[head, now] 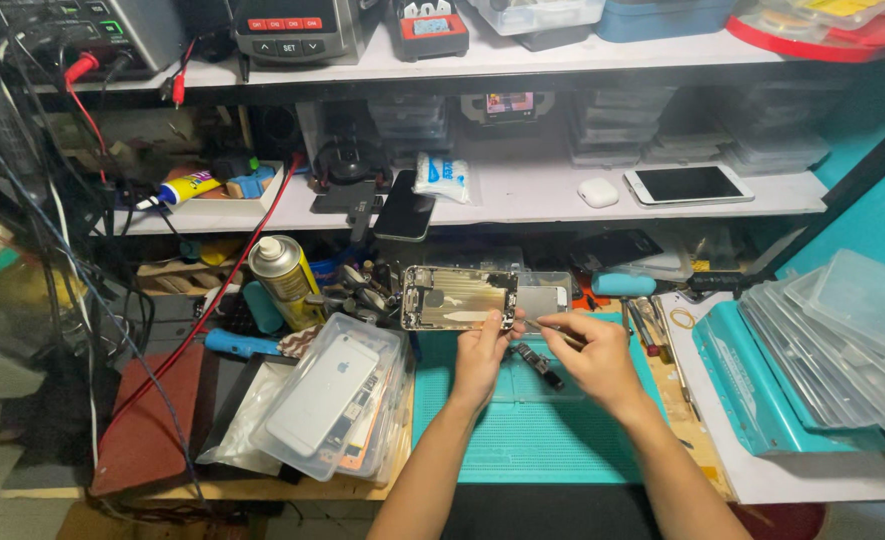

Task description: The person repairs a disassembled smartphone at a workbench. They hold the phone chassis and use a screwdriver and tweezers to remove and reposition small internal components, working on the midframe and battery area while other phone parts and tools lie on the mat.

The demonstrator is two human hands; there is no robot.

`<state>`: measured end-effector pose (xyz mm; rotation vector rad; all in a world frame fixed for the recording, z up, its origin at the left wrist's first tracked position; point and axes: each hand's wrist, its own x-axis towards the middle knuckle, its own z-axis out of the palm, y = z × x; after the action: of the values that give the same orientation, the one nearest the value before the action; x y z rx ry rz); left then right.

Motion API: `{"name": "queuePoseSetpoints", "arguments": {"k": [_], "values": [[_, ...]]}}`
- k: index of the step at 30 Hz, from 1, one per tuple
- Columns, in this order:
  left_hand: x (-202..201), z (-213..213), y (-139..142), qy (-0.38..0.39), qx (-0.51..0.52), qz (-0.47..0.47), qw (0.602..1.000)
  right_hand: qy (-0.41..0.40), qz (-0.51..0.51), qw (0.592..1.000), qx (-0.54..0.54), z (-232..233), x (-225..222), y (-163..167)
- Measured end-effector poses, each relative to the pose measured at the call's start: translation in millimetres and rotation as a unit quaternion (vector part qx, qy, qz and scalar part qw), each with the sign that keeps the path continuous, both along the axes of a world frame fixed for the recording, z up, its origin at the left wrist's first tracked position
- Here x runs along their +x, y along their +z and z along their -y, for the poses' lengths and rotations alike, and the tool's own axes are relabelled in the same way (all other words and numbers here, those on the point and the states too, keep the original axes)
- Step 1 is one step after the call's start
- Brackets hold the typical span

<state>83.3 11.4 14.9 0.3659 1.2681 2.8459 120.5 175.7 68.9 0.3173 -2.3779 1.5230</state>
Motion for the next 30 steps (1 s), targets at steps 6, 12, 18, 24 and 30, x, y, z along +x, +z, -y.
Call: {"name": "queuePoseSetpoints", "arguments": {"k": [6, 12, 18, 24, 30], "values": [[1.6, 0.8, 1.6, -0.004, 0.011, -0.004, 1.0, -0.016, 0.0, 1.0, 0.019, 2.3, 1.4, 3.6], [0.4, 0.0, 0.0, -0.006, 0.016, 0.0, 1.0, -0.017, -0.007, 1.0, 0.018, 3.2, -0.6, 0.6], [-0.2, -0.5, -2.2, -0.007, 0.02, -0.007, 1.0, -0.019, -0.016, 1.0, 0.003, 2.3, -2.4, -3.3], [-1.1, 0.4, -3.3, -0.006, 0.024, 0.003, 1.0, -0.02, -0.019, 0.999, 0.017, 2.0, -3.7, -4.2], [-1.1, 0.0, -2.5, -0.003, 0.024, 0.001, 1.0, -0.012, -0.03, 0.999, 0.015, 2.5, -4.1, -3.3]]}}
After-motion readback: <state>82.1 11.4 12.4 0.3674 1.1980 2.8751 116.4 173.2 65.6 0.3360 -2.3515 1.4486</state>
